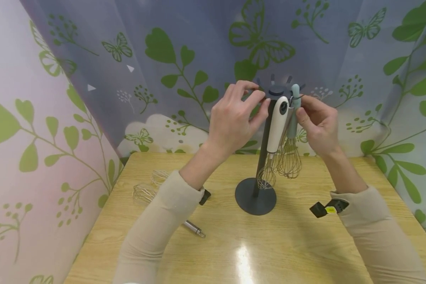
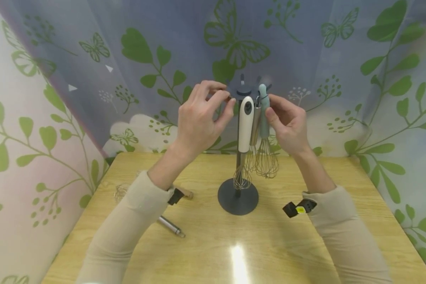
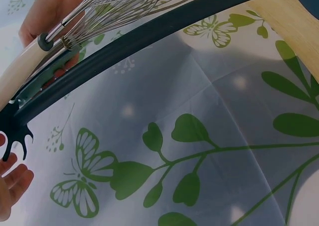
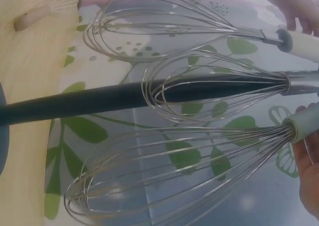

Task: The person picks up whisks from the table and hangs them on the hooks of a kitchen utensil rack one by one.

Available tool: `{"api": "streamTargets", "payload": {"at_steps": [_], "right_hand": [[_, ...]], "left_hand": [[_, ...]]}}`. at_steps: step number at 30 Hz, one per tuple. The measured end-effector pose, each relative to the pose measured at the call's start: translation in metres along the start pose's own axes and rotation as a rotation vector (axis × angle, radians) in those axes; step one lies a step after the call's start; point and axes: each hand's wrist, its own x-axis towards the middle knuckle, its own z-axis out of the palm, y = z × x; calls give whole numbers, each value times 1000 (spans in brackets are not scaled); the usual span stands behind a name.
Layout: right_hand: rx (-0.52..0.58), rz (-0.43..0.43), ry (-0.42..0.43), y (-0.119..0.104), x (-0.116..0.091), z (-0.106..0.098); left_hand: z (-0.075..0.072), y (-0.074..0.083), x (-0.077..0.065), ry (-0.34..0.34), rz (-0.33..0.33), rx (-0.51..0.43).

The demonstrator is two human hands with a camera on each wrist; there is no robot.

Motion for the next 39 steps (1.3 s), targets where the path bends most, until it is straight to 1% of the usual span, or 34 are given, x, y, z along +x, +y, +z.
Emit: {"api": "streamTargets", "payload": {"at_steps": [4,19,25,31,35,39], "right_hand": [[-30,1,7,2,-1,0],[42,2,19,5,-3,2],[38,-10,14,6,-3,-1],[43,6,9,1,-3,-3],[39,5,40,-5,-5,-5],[51,-4,97,-12,-5,-5]], "left_hand": [[0,0,0,-6,-4,-2],[0,2,0,-7,-7,0],[-1,1,0,-4,-5,0],[-1,0,0,-2,-4,-4],[0,0,0,2,-1,-10],[1,1,0,5,0,-14]]}}
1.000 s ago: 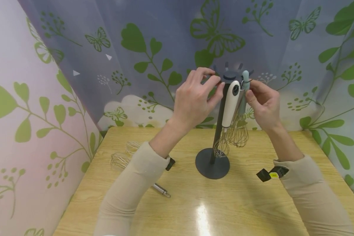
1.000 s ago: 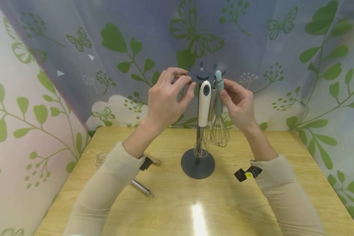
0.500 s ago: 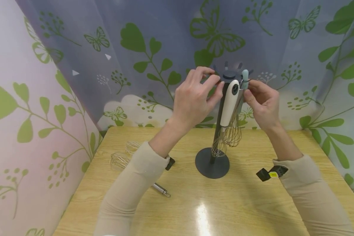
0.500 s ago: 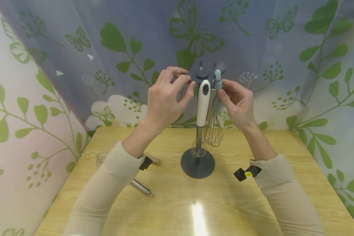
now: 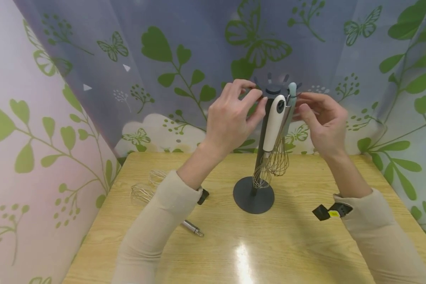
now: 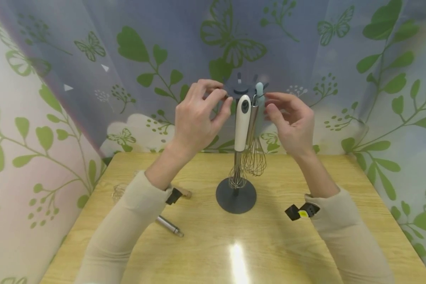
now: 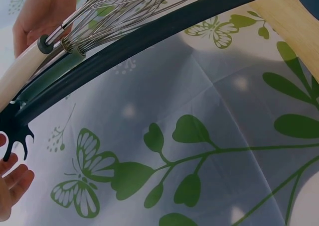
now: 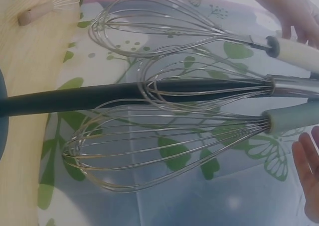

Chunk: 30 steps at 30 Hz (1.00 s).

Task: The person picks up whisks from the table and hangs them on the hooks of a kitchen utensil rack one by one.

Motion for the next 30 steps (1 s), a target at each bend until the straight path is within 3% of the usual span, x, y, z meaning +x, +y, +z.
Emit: {"api": "streamTargets", "payload": {"at_steps": [8,16,30], "right_hand": [[-157,-69,76,-15,4,7],[-192,-100,118,-32,8,18],[-456,-119,79,-45,14,23]], "left_hand": [[-1,0,1,-6,0,-7],[0,-1,0,-2,-1,-4],[-1,0,1,-7,-1,-4]]}}
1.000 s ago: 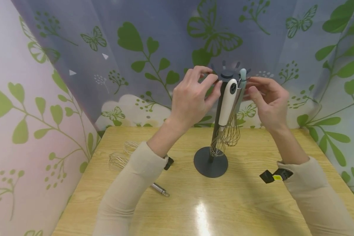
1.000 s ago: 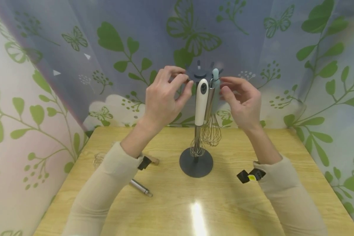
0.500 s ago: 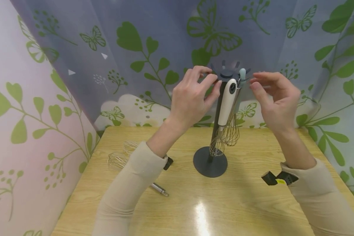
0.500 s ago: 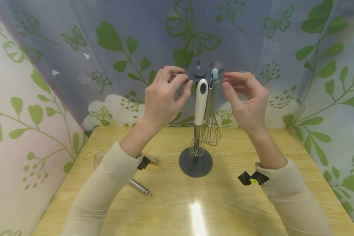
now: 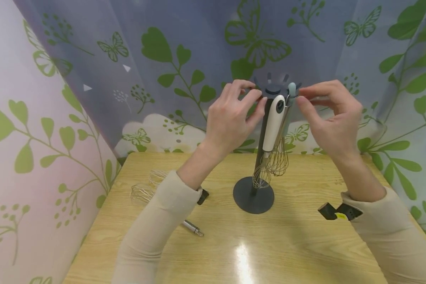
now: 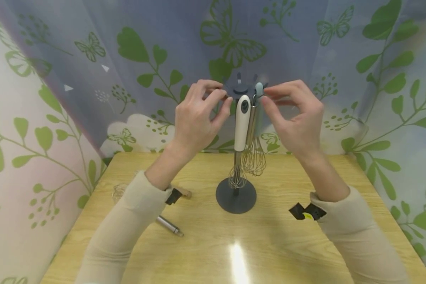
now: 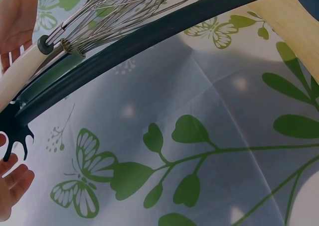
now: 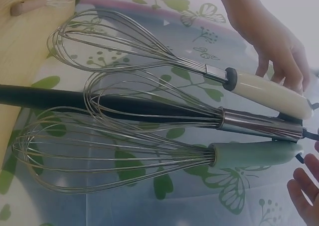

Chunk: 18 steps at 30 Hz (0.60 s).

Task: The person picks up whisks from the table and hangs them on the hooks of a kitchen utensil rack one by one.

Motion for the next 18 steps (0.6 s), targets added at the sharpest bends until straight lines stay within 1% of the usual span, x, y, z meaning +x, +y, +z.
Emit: {"api": "streamTargets", "payload": {"at_steps": [3,8,18], "right_hand": [[-51,-19,-20,-1,1,0],[-128,-50,-30,-4,4,2],[-172,-37,-41,-7,4,4]], "left_hand": [[0,0,0,-4,-4,2],[-1,0,0,-8,-4,3],[-2,1,0,-11,-8,25]]}}
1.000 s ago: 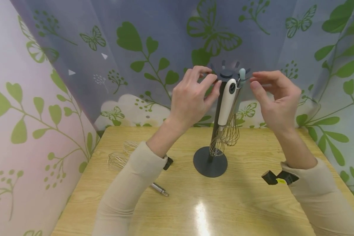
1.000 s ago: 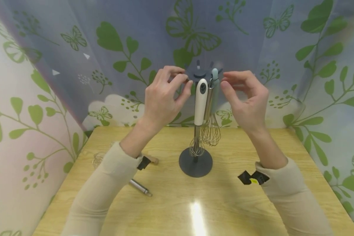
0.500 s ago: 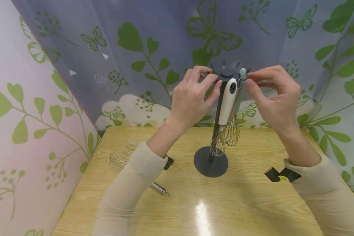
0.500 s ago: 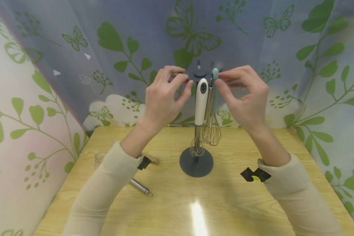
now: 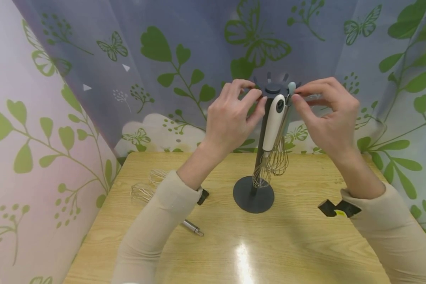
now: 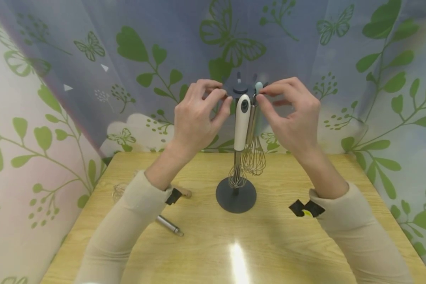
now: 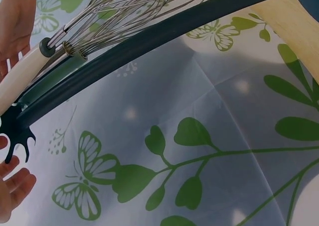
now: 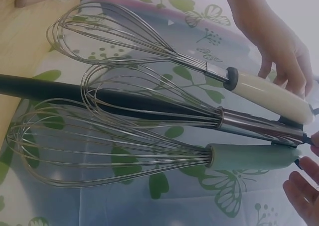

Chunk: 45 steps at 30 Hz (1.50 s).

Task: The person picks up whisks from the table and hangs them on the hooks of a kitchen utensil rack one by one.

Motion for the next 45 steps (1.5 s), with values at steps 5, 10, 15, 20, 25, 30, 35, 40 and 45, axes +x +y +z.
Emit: {"api": "streamTargets", "payload": {"at_steps": [5,10,15,20,25,30,35,40,45], "right_hand": [[-12,0,-14,0,-1,0],[-33,-19,-20,1,0,-1],[-41,-22,-24,1,1,-1],[-70,-23,-45,-1,1,-3],[-98,-28,-69,-1,2,-5],[-125,-42,-83,0,2,-5],[-148,-59,-89,1,2,-6],[-151,-81,-95,0,4,-5],[-156,-83,-107,-1,5,-4]], "left_hand": [[-1,1,-1,2,-2,13],[-1,2,-2,23,0,27],[-1,4,-3,36,-1,43],[-2,8,-2,36,1,69],[-3,10,-3,51,11,97],[-3,10,-4,62,11,114],[-4,11,-4,55,4,100],[-6,9,-4,60,-8,65],[-12,5,-6,72,-14,37]]}}
